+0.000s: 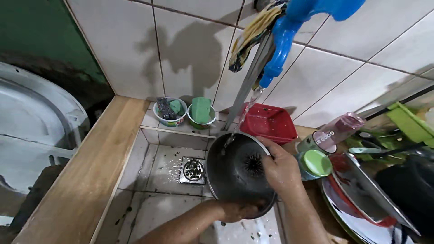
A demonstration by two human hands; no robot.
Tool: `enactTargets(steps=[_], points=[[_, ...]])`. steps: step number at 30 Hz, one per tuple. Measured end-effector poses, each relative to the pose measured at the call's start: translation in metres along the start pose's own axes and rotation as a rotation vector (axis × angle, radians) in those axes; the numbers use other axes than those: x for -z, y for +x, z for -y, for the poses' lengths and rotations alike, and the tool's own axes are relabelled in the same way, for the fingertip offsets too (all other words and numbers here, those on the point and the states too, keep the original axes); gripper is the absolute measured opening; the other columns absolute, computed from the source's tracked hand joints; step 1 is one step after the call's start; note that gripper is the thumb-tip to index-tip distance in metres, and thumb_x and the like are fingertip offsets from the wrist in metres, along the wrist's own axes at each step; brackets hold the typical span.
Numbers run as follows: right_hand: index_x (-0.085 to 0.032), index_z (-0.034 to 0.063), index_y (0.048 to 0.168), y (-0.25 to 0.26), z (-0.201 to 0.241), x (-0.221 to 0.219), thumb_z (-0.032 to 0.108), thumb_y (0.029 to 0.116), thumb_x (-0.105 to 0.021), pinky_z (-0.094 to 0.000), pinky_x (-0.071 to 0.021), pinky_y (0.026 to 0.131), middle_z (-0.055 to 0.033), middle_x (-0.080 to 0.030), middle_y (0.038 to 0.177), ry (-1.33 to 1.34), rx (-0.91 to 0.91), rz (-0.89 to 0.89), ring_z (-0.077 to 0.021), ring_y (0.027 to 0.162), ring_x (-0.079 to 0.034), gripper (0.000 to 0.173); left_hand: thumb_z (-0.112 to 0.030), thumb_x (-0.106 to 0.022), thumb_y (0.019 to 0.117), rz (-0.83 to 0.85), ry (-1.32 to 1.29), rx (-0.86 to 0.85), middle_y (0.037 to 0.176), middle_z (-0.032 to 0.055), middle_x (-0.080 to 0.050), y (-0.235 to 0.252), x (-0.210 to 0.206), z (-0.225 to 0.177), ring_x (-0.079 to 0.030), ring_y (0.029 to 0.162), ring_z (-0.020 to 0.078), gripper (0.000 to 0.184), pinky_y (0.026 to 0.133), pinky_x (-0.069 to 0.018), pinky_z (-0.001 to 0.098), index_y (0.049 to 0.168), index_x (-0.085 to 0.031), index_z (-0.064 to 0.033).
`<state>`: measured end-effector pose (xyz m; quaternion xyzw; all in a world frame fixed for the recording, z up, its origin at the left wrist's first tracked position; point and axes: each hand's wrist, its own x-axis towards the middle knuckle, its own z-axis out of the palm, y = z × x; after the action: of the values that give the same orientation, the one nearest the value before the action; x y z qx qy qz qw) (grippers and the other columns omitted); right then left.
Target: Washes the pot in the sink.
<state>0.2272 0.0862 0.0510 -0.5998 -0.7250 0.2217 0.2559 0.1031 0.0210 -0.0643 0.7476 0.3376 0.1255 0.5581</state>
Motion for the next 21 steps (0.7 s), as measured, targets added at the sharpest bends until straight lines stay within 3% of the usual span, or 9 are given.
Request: enactTargets(steps=[3,5,9,12,15,16,17,18,21], points=[[-0.067,0.0178,0.137,-0.001,-0.003,0.001,-0.001,0.098,-0.051,-0.0549,-0.0483,0.105,-0.0062,-0.064,0.142,0.001,0.049,0.024,-0.0248,0.131,-0.059,0.046,-0.019,-0.049,0.107,-0.107,0.602,0.212,0.162,0.0134,-0.038,0.01,0.033,0.059,-0.027,0.153,0.0333,0.046,0.126,-0.0102,0.0567,0.151,-0.049,-0.0083],[-0.067,0.0178,0.137,-0.002,0.002,0.001,-0.002,0.0974,-0.05,-0.056,-0.0467,0.107,-0.0052,-0.063,0.143,-0.002,0.05,0.044,-0.0253,0.134,-0.057,0.047,-0.007,-0.052,0.1022,-0.305,0.794,0.284,0.165,0.0119,-0.034,0.023,0.069,0.07,-0.023,0.155,0.0294,0.051,0.128,-0.0129,0.0461,0.152,-0.045,-0.0031],[-0.068,0.0167,0.136,0.0,-0.001,0.001,-0.001,0.098,-0.052,-0.0548,-0.048,0.105,-0.007,-0.064,0.141,0.017,0.054,0.025,-0.0244,0.131,-0.059,0.045,0.001,-0.047,0.1007,-0.596,0.915,0.101,0.167,0.0076,-0.032,0.045,0.084,0.078,-0.026,0.155,0.0222,0.06,0.127,-0.0178,0.0368,0.159,-0.033,-0.0034],[-0.069,0.0168,0.135,0.002,0.004,-0.004,0.0,0.0973,-0.051,-0.0525,-0.0459,0.11,-0.0062,-0.064,0.141,0.022,0.066,0.043,-0.024,0.136,-0.056,0.045,-0.009,-0.055,0.1006,-0.648,0.784,0.291,0.17,0.0139,-0.021,0.06,0.035,0.077,-0.016,0.157,0.0299,0.065,0.128,-0.0131,0.0449,0.159,-0.029,0.0025],[-0.069,0.0171,0.134,0.005,0.009,-0.003,0.0,0.0995,-0.052,-0.0539,-0.0473,0.107,-0.0069,-0.065,0.14,0.029,0.015,0.031,-0.025,0.133,-0.058,0.042,-0.043,-0.039,0.1075,-0.422,0.425,0.399,0.168,0.0271,-0.007,0.067,-0.007,0.053,-0.005,0.157,0.0412,0.074,0.126,-0.0043,0.0573,0.159,-0.02,0.0077],[-0.069,0.0179,0.135,0.005,0.007,0.0,0.001,0.0999,-0.052,-0.054,-0.049,0.105,-0.0063,-0.065,0.139,0.032,-0.002,0.03,-0.0237,0.13,-0.06,0.042,-0.047,-0.037,0.1081,-0.339,0.274,0.347,0.166,0.028,-0.019,0.059,-0.014,0.038,-0.016,0.156,0.041,0.073,0.126,-0.0117,0.0569,0.157,-0.029,0.0066],[-0.069,0.0184,0.135,0.005,0.004,0.002,0.0,0.0997,-0.052,-0.0543,-0.0508,0.101,-0.0056,-0.066,0.137,0.038,-0.013,0.028,-0.0225,0.125,-0.063,0.043,-0.048,-0.037,0.1089,-0.305,0.155,0.242,0.155,0.0261,-0.042,0.049,-0.02,0.026,-0.037,0.147,0.038,0.065,0.121,-0.0277,0.0543,0.147,-0.048,0.0035],[-0.069,0.0188,0.134,0.004,0.001,0.004,0.0,0.0991,-0.052,-0.0545,-0.0516,0.099,-0.0049,-0.067,0.136,0.046,-0.018,0.027,-0.0218,0.122,-0.065,0.043,-0.044,-0.034,0.1108,-0.243,0.027,0.12,0.147,0.0243,-0.052,0.035,-0.022,0.013,-0.047,0.14,0.035,0.06,0.118,-0.0339,0.0514,0.142,-0.053,0.0025],[-0.069,0.0194,0.134,0.006,-0.002,0.006,-0.001,0.098,-0.052,-0.0558,-0.0517,0.097,-0.0049,-0.069,0.133,0.056,-0.025,0.018,-0.0225,0.12,-0.066,0.045,-0.032,-0.043,0.1095,-0.14,-0.087,-0.117,0.16,0.0181,-0.04,-0.002,-0.024,-0.003,-0.036,0.15,0.0286,0.058,0.125,-0.0233,0.047,0.158,-0.034,-0.0033]])
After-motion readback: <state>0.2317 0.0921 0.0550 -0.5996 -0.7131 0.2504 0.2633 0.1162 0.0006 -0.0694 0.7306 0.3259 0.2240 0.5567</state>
